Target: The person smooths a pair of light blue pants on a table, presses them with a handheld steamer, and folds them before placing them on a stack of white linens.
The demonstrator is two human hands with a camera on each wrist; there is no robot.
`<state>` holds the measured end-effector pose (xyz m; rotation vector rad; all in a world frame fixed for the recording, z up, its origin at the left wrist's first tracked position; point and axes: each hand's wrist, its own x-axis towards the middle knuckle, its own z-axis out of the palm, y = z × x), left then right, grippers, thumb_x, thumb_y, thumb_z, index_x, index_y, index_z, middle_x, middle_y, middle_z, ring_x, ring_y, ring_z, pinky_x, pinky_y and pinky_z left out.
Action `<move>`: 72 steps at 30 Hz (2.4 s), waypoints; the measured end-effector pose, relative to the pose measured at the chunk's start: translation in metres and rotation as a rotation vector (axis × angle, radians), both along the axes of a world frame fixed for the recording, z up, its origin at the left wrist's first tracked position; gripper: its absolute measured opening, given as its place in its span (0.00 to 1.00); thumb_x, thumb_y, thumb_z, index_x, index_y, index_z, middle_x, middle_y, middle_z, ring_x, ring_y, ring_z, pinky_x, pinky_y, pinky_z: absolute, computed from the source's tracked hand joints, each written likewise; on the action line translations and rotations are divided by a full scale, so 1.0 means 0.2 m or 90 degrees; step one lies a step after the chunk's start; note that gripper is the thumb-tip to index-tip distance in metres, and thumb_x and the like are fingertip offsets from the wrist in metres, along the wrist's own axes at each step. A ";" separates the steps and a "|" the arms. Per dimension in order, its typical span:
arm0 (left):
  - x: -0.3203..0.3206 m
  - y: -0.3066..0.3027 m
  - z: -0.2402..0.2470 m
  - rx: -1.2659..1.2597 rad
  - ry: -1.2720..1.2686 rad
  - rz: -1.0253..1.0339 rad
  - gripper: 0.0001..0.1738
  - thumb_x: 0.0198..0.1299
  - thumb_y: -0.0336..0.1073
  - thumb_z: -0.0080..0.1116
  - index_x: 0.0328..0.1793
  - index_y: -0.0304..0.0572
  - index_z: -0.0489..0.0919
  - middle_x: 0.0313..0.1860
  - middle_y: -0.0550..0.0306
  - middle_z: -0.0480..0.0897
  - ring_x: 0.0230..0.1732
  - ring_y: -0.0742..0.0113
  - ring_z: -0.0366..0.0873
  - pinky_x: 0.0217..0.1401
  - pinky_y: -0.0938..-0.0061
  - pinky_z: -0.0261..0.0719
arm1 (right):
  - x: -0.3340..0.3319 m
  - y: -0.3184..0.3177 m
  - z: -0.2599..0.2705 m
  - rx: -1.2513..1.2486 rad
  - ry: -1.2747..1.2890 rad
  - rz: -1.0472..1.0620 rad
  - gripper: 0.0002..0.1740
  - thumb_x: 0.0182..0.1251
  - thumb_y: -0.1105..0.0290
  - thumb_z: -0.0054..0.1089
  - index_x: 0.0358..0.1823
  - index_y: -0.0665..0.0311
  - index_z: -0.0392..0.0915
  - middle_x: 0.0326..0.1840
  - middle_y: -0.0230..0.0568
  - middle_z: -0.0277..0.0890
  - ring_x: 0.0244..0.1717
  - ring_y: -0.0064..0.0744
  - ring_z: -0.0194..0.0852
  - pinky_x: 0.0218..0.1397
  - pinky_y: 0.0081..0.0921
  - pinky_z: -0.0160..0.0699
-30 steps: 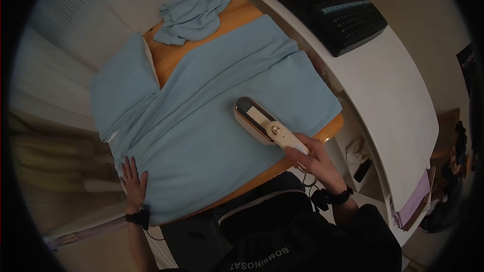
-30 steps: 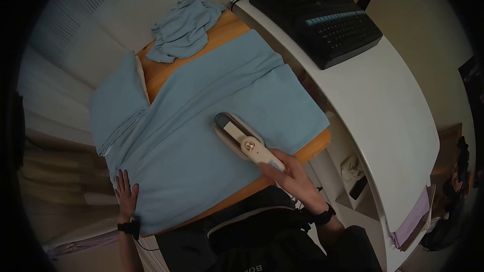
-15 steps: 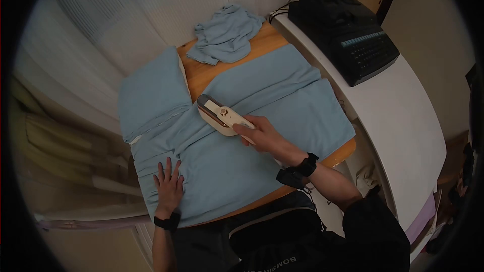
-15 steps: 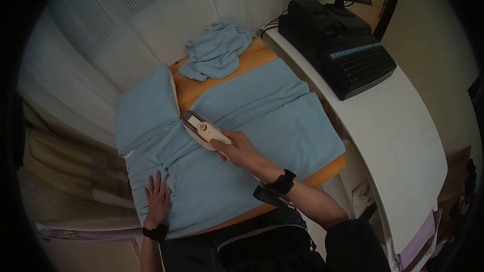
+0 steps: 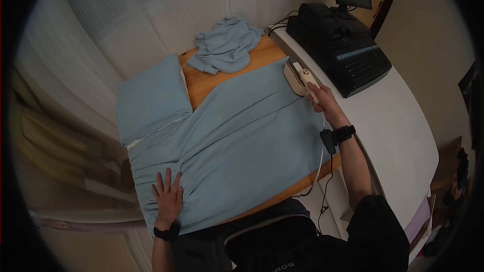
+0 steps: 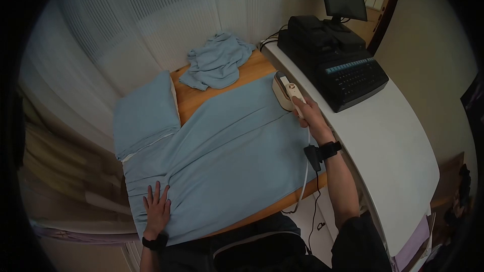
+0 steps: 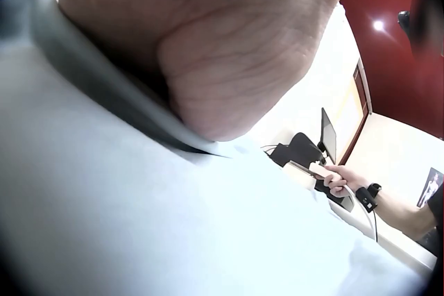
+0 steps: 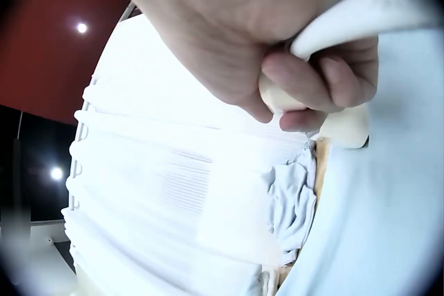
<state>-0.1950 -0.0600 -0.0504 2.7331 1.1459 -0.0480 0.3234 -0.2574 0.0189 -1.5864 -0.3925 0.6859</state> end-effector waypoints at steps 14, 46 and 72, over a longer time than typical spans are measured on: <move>0.29 -0.20 0.04 -0.068 -0.045 -0.060 0.25 0.79 0.43 0.40 0.80 0.63 0.70 0.87 0.60 0.53 0.87 0.39 0.38 0.81 0.27 0.28 | -0.32 -1.54 0.22 -0.065 -0.124 -0.400 0.15 0.76 0.52 0.60 0.41 0.56 0.76 0.18 0.19 0.60 0.10 0.09 0.45 0.13 0.12 0.41; -0.18 -0.17 -0.02 -0.026 0.020 0.334 0.43 0.74 0.68 0.40 0.88 0.58 0.52 0.90 0.56 0.43 0.88 0.36 0.29 0.75 0.17 0.25 | 0.06 0.19 -0.48 -0.613 -0.903 0.236 0.37 0.81 0.46 0.41 0.81 0.63 0.57 0.79 0.71 0.54 0.79 0.73 0.52 0.69 0.67 0.71; -0.72 -0.38 -0.15 -0.038 -0.640 0.616 0.22 0.73 0.44 0.61 0.59 0.30 0.80 0.45 0.57 0.84 0.40 0.72 0.75 0.42 0.73 0.72 | -0.40 -1.03 -0.61 0.210 0.329 -0.334 0.45 0.76 0.39 0.52 0.77 0.71 0.59 0.79 0.50 0.59 0.79 0.44 0.57 0.80 0.46 0.55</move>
